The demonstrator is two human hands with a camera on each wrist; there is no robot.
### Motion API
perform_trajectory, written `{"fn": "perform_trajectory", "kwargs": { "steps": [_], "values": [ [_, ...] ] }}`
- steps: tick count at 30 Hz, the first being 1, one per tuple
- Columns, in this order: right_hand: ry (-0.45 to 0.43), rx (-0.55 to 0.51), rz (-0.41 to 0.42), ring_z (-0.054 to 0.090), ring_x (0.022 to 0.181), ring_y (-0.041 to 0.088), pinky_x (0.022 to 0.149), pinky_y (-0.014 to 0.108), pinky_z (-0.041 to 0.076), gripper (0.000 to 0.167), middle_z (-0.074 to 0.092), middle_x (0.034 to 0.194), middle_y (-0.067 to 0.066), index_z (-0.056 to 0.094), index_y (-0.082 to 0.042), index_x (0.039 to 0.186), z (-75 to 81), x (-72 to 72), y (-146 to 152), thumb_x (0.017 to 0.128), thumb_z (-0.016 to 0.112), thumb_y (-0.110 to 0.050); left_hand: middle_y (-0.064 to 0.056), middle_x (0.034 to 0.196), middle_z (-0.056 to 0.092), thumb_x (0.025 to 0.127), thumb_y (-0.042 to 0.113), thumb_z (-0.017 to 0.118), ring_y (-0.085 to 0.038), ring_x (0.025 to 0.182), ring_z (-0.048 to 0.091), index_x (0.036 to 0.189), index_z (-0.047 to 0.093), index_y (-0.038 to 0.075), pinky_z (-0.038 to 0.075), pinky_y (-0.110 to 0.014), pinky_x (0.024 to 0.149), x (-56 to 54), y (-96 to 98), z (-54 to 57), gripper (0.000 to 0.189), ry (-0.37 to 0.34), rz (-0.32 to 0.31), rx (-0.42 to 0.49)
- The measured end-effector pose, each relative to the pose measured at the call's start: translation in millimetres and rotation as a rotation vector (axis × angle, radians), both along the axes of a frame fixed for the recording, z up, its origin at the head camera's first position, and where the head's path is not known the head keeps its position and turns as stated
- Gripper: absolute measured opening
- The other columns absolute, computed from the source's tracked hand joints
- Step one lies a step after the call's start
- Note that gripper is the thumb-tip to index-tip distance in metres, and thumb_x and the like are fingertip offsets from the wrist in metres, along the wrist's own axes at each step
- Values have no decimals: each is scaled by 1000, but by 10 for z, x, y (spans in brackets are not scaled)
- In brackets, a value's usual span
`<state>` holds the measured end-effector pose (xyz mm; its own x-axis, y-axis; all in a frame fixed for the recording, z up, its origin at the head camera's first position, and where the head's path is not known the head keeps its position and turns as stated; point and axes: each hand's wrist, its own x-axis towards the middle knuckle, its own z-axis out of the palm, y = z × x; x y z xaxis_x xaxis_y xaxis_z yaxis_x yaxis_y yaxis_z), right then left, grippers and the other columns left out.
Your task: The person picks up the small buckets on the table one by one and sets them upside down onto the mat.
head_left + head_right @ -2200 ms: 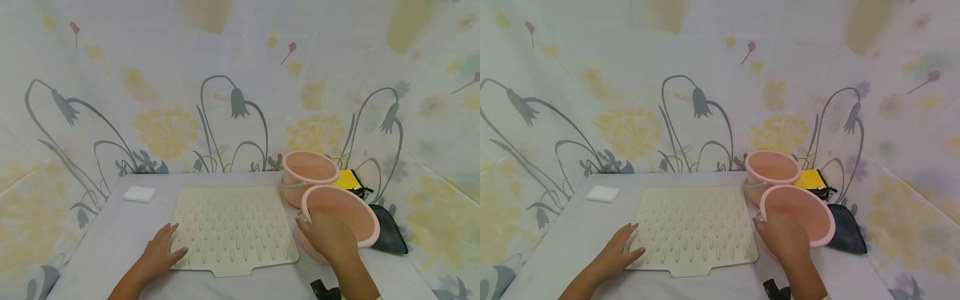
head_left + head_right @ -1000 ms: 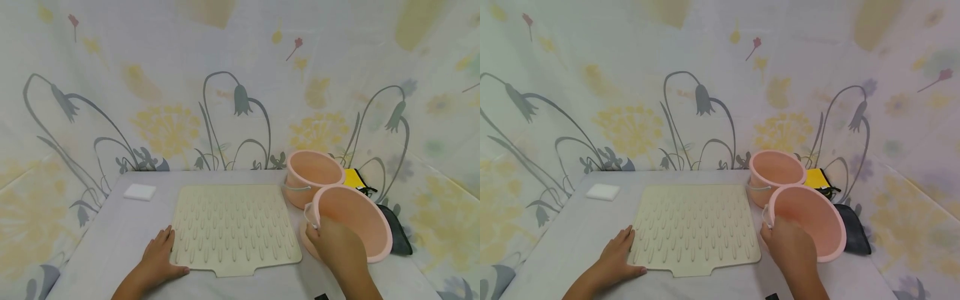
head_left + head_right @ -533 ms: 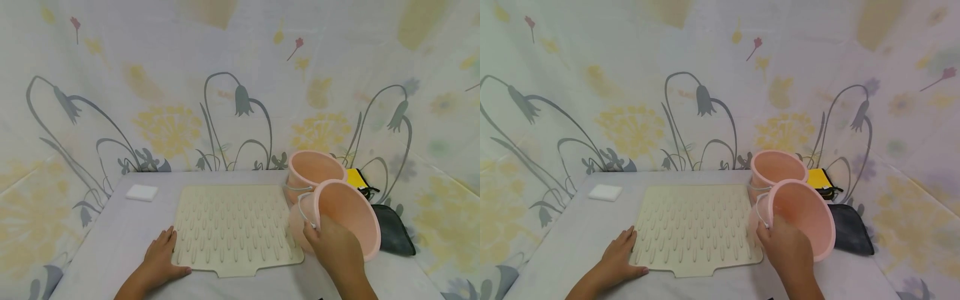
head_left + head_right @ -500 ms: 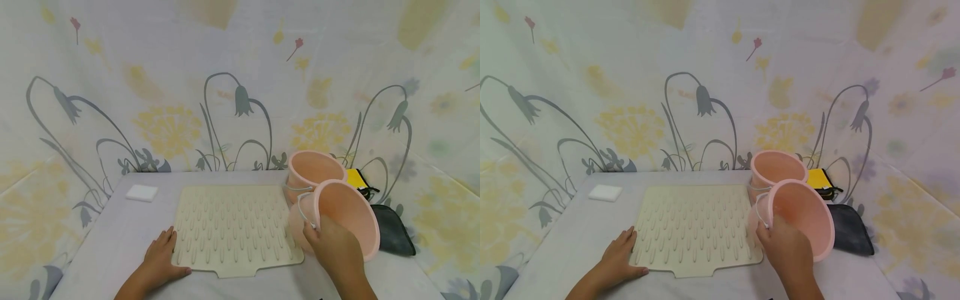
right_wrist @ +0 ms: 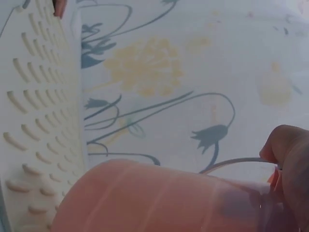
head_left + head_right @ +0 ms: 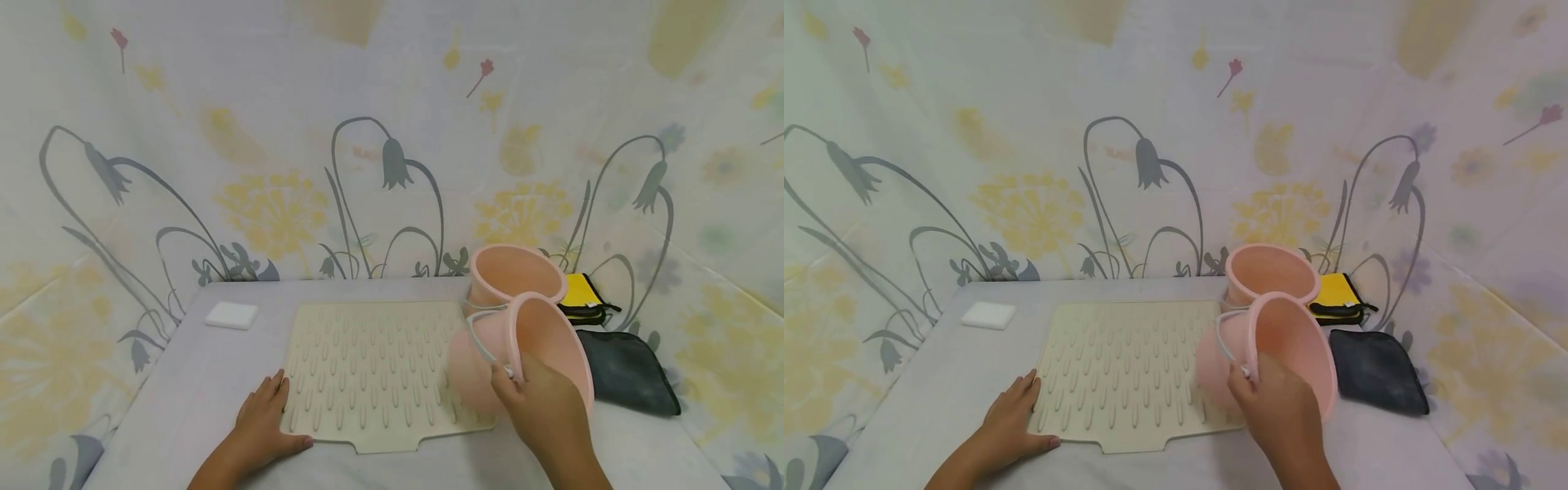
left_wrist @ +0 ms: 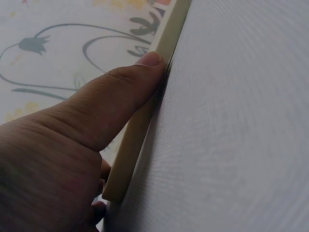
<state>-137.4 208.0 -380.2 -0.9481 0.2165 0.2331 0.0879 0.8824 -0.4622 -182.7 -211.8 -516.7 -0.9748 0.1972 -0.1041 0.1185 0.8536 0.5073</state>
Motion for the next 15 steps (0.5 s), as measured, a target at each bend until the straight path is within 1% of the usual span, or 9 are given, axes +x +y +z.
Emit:
{"fn": "perform_trajectory", "kwargs": {
  "steps": [2, 7, 11, 15],
  "values": [
    [-2, -27, -2, 44, 56, 18, 51, 32, 34, 45, 45, 60, 0, 50, -13, 69, -5, 8, -25, 99, 61, -45, -33, 169, 19, 66, 66, 91, -58, 155, 14, 157, 30, -14, 13, -78, 118, 0, -4, -10, 135, 4, -2, -1],
    [46, -68, 11, 43, 55, 16, 49, 31, 34, 44, 45, 57, -3, 50, -15, 67, -50, 9, -95, 97, 67, -42, -33, 168, 20, 66, 65, 91, -58, 154, 14, 157, 31, -14, 13, -78, 118, 8, -5, -18, 134, 10, -4, -8],
    [115, -91, 35, 42, 55, 14, 47, 29, 33, 40, 45, 56, -5, 51, -16, 67, -95, 3, -142, 95, 70, -38, -32, 169, 20, 67, 65, 91, -58, 155, 14, 157, 31, -14, 14, -78, 118, 6, 4, -9, 134, 10, -5, -9],
    [210, -141, 80, 41, 53, 11, 45, 27, 34, 36, 44, 55, -8, 52, -16, 67, -139, -13, -182, 92, 73, -31, -32, 169, 18, 67, 65, 91, -57, 155, 13, 158, 30, -13, 12, -78, 118, 0, 8, -3, 134, -3, -3, -8]
  ]
}}
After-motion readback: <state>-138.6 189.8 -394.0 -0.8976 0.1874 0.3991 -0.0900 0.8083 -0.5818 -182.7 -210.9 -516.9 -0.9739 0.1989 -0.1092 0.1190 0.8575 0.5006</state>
